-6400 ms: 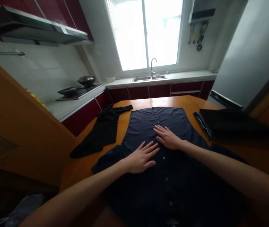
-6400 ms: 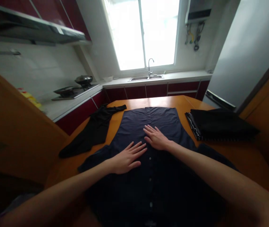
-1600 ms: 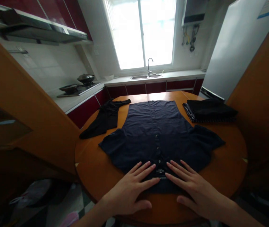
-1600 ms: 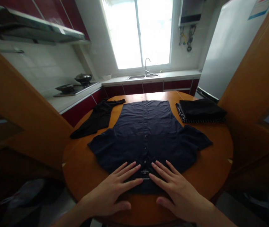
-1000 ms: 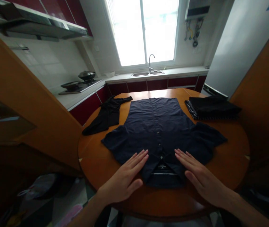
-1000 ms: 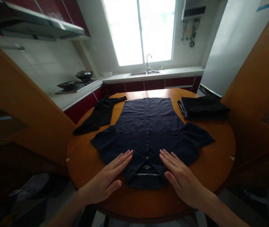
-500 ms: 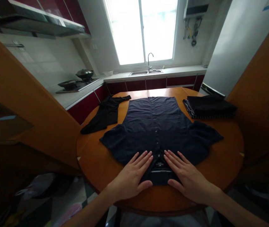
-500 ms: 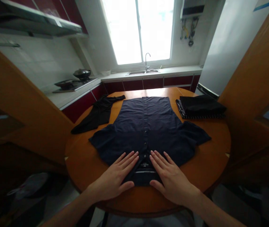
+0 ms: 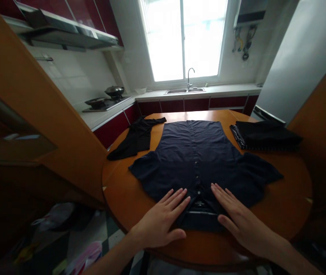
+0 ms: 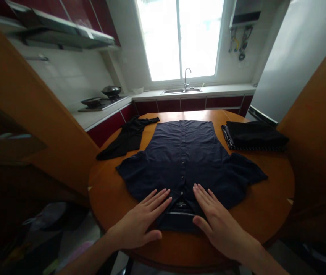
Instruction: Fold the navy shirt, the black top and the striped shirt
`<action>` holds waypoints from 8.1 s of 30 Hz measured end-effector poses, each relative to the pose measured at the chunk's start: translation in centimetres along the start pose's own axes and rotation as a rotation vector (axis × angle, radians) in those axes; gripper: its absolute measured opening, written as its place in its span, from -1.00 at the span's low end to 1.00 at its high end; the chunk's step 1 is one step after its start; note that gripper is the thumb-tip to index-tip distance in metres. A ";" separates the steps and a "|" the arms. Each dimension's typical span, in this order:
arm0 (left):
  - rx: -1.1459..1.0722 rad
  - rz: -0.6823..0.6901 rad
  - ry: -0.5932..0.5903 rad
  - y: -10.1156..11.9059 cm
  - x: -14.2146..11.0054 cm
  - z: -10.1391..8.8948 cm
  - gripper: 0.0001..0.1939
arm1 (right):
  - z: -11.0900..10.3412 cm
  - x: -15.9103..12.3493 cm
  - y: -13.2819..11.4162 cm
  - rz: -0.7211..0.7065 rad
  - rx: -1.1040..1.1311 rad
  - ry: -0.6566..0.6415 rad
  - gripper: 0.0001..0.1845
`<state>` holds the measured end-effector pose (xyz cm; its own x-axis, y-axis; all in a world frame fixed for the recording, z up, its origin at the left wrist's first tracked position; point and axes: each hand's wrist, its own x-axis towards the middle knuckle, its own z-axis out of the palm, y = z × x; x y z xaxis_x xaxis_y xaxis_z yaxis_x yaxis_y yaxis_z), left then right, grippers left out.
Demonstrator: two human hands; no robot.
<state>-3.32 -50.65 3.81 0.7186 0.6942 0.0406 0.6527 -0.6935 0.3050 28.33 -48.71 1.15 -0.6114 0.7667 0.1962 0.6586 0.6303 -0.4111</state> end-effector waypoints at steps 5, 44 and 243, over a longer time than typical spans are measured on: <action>-0.110 0.112 0.185 -0.5 -0.9 -0.2 -0.40 | -2.4 5.9 -0.3 -0.010 0.099 0.209 -0.42; -0.007 -1.111 0.771 -17.5 -0.2 -6.3 -0.93 | 4.6 25.7 0.8 -0.049 0.301 0.262 -0.68; 0.029 -0.548 0.442 -24.3 4.6 -6.9 -0.80 | 5.3 23.8 -1.2 -0.431 0.255 0.087 -0.60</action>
<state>-17.52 -29.23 3.18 0.1232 0.9541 0.2731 0.9035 -0.2217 0.3667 10.65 -31.83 1.56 -0.7581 0.4572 0.4651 0.2196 0.8505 -0.4780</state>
